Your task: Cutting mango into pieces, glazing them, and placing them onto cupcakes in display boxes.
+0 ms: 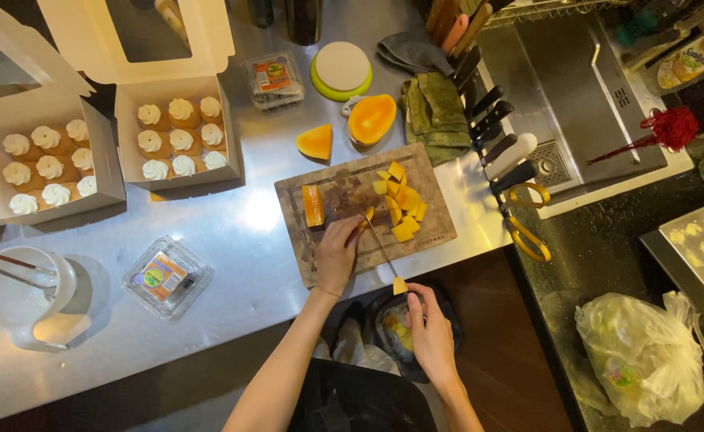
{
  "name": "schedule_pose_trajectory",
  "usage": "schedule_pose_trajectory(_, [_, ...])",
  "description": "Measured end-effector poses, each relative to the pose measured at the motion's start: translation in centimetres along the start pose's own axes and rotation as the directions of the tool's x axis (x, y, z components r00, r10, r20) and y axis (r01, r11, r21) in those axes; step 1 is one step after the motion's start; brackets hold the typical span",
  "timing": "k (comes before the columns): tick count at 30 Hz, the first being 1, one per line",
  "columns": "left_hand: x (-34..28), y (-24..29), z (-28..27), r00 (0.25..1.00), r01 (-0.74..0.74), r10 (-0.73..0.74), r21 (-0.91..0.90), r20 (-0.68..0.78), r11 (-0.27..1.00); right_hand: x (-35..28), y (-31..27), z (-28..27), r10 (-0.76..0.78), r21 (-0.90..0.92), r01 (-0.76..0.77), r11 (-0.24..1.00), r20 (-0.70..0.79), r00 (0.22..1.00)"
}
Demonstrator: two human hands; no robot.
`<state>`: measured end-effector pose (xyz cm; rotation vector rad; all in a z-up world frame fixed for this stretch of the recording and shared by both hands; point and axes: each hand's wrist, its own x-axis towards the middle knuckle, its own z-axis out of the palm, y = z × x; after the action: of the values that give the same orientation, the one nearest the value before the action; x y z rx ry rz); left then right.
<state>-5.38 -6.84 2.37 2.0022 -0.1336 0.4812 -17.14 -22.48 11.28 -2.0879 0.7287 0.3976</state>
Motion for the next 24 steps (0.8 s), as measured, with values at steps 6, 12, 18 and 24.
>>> schedule_pose_trajectory(6, [-0.2, -0.4, 0.2, 1.000, 0.003, -0.003, 0.008, -0.003, 1.000, -0.2, -0.6, -0.8, 0.046, -0.109, -0.044, 0.993, 0.018, 0.999])
schedule_pose_trajectory(12, [0.1, 0.1, 0.0, 1.000, -0.022, 0.022, 0.017, -0.007, 1.000, 1.5, 0.5, 0.5, 0.029, -0.145, -0.022, 0.989, 0.048, 0.998])
schedule_pose_trajectory(18, [0.3, 0.9, -0.4, 1.000, -0.007, 0.007, 0.008, 0.006, 1.000, 2.3, 3.2, 0.1, -0.058, 0.323, 0.016, 0.946, 0.119, 0.991])
schedule_pose_trajectory(24, [1.3, -0.2, 1.2, 0.996, -0.044, 0.040, 0.052, 0.085, 0.998, -1.1, 13.5, -3.9, 0.090, 0.855, -0.053, 0.516, 0.007, 0.996])
